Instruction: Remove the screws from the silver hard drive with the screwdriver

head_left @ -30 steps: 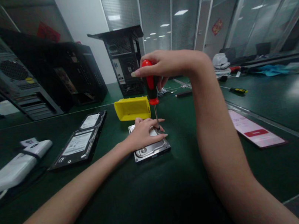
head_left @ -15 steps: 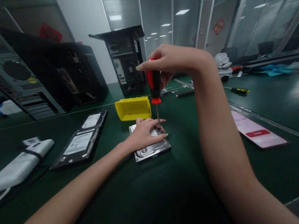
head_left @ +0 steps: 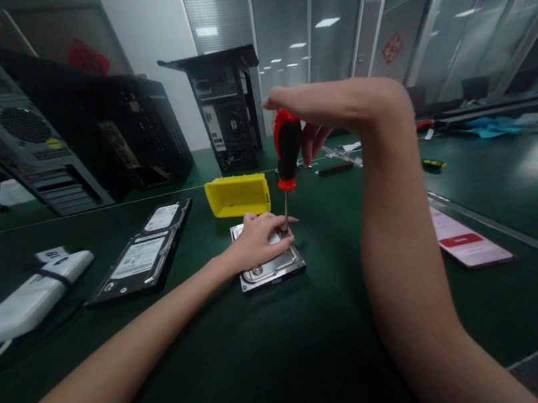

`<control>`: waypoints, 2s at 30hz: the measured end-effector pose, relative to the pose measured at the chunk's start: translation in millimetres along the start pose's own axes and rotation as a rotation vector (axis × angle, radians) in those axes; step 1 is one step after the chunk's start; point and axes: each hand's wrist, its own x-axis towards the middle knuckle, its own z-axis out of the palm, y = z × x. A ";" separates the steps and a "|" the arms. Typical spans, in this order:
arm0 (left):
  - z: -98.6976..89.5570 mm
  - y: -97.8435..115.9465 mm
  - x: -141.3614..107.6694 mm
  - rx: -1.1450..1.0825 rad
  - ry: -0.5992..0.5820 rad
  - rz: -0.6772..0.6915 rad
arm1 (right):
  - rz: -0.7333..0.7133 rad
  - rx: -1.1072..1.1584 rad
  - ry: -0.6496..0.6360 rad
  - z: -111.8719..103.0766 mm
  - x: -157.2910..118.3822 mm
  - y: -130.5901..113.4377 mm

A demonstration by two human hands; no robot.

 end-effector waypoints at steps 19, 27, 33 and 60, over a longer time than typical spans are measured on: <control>-2.3 0.9 2.4 -0.071 0.045 -0.056 | -0.148 -0.064 -0.008 5.0 2.2 -2.6; 1.3 -4.8 3.3 -0.083 0.054 -0.042 | -0.184 -0.040 0.039 13.1 3.8 -6.3; 1.3 -2.9 3.5 -0.066 0.040 -0.064 | -0.281 -0.054 0.042 13.6 8.1 -4.1; -10.4 17.0 44.6 0.137 -0.197 0.151 | -0.128 0.087 0.617 -31.6 -16.6 32.8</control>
